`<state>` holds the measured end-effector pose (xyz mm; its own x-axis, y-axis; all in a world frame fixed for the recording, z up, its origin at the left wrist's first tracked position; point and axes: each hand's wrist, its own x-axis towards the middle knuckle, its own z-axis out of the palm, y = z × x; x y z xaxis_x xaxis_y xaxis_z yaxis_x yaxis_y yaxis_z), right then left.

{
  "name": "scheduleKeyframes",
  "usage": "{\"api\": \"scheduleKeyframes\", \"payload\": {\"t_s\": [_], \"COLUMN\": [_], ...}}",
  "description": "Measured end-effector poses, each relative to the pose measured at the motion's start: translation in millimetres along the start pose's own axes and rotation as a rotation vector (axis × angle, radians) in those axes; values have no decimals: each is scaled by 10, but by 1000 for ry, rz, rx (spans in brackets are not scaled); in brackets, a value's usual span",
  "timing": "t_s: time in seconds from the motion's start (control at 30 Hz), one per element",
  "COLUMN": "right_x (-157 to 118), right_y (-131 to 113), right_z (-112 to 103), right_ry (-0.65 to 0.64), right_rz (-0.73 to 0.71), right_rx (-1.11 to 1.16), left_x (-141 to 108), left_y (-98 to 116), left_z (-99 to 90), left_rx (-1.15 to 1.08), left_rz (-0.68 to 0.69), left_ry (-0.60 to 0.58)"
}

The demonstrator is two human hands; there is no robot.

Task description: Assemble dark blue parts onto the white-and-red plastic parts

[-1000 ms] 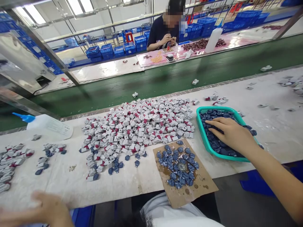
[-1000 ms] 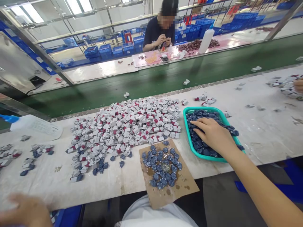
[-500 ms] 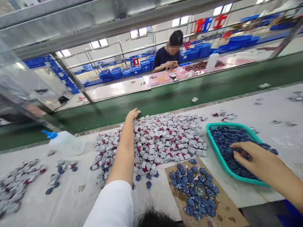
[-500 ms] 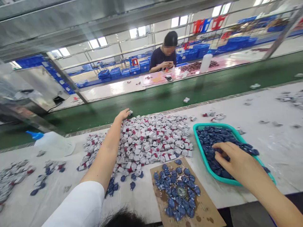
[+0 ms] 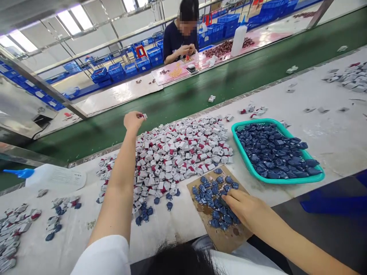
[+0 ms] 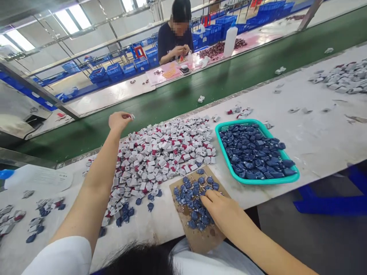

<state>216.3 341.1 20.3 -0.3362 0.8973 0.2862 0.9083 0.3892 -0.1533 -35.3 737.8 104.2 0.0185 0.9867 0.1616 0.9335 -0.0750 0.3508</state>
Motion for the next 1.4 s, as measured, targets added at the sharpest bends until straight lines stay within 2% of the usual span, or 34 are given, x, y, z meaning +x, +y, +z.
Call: {"api": "scheduleKeyframes", "payload": {"t_s": [0.07,0.13,0.23,0.3,0.37,0.47,0.53,0.6,0.7,0.8,0.9,1.0,1.1,1.17,1.4], "right_x": [1,-6,-16,-18,-16,0,11,14,0,-31,-57,-57,-25,13,121], "right_y": [3,14,46,69,81,72,65,73,122,172,145,17,-135,-203,-274], "right_z": [67,105,102,74,39,-12,-42,-65,-79,-85,-123,-209,-311,-367,-399], "right_ry": [-6,-17,-57,-85,-114,-169,-201,-223,-279,-301,-200,-46,115,173,209], "right_rz": [-2,-4,-44,-49,-25,31,69,96,168,371,539,596,557,482,237], "right_rx": [-37,-33,0,34,78,161,216,258,428,758,962,1036,959,851,659], "left_x": [-143,-405,-1059,-1617,-2189,-2928,-3290,-3538,-3726,-3770,-3755,-3738,-3734,-3735,-3748], "left_y": [-7,-24,-30,-3,60,223,355,472,573,605,640,709,777,800,770], "left_z": [-157,-285,-409,-427,-376,-180,-13,128,229,225,213,225,228,218,217], "left_rx": [-82,-293,-727,-872,-947,-1143,-1284,-1381,-1461,-1499,-1546,-1597,-1641,-1665,-1698], "left_rz": [45,87,98,53,-30,-200,-363,-510,-588,-612,-668,-709,-718,-711,-642], "left_ry": [62,129,166,119,49,-138,-234,-289,-404,-511,-560,-584,-599,-594,-559]}}
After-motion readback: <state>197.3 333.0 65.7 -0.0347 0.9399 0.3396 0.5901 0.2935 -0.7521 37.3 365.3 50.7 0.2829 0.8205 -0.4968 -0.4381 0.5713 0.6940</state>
